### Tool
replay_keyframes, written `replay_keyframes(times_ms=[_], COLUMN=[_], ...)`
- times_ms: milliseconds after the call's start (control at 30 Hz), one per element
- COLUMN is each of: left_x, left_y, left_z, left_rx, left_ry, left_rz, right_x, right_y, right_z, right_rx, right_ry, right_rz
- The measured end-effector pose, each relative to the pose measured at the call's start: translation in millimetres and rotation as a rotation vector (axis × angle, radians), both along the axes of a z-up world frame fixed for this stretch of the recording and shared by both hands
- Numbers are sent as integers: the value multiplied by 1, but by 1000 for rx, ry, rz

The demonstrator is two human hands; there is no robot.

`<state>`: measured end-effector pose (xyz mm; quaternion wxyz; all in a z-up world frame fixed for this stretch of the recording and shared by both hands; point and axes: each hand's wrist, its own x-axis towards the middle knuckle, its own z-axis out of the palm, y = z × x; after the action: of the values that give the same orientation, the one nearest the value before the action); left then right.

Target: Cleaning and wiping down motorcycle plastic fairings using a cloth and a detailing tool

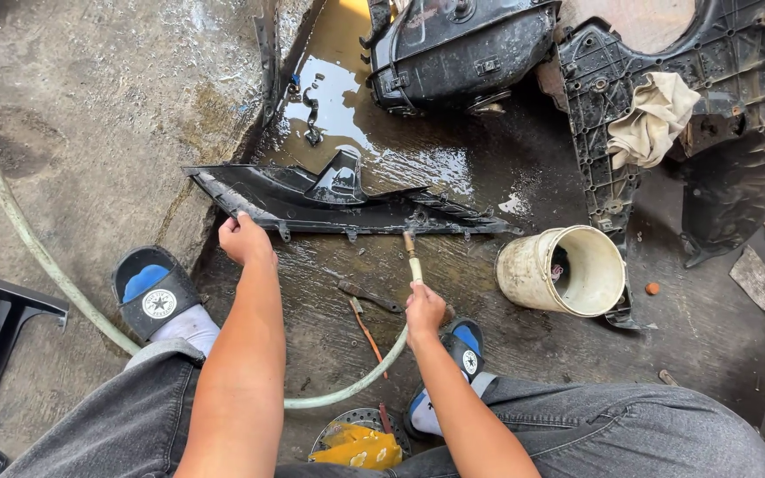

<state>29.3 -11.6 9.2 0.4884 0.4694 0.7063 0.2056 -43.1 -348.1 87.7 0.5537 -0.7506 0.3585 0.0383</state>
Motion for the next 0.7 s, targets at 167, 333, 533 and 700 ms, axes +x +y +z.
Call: replay_keyframes(times_ms=[167,333,533,700], left_x=[-2,-4,-16,-25], left_y=[7,12,11,9], left_z=[-29,-54,-19,0], left_rx=[4,0,-93,-142], left_ry=[-45,-216,-349,-420], left_rz=[9,-14,-69,-55], right_x=[-2,-12,-10,11], right_y=[26,82,112,137], right_z=[20,38,20,35], right_rx=[5,3,-81,-83], right_ry=[44,87,103,56], right_rz=[144,464,696,866])
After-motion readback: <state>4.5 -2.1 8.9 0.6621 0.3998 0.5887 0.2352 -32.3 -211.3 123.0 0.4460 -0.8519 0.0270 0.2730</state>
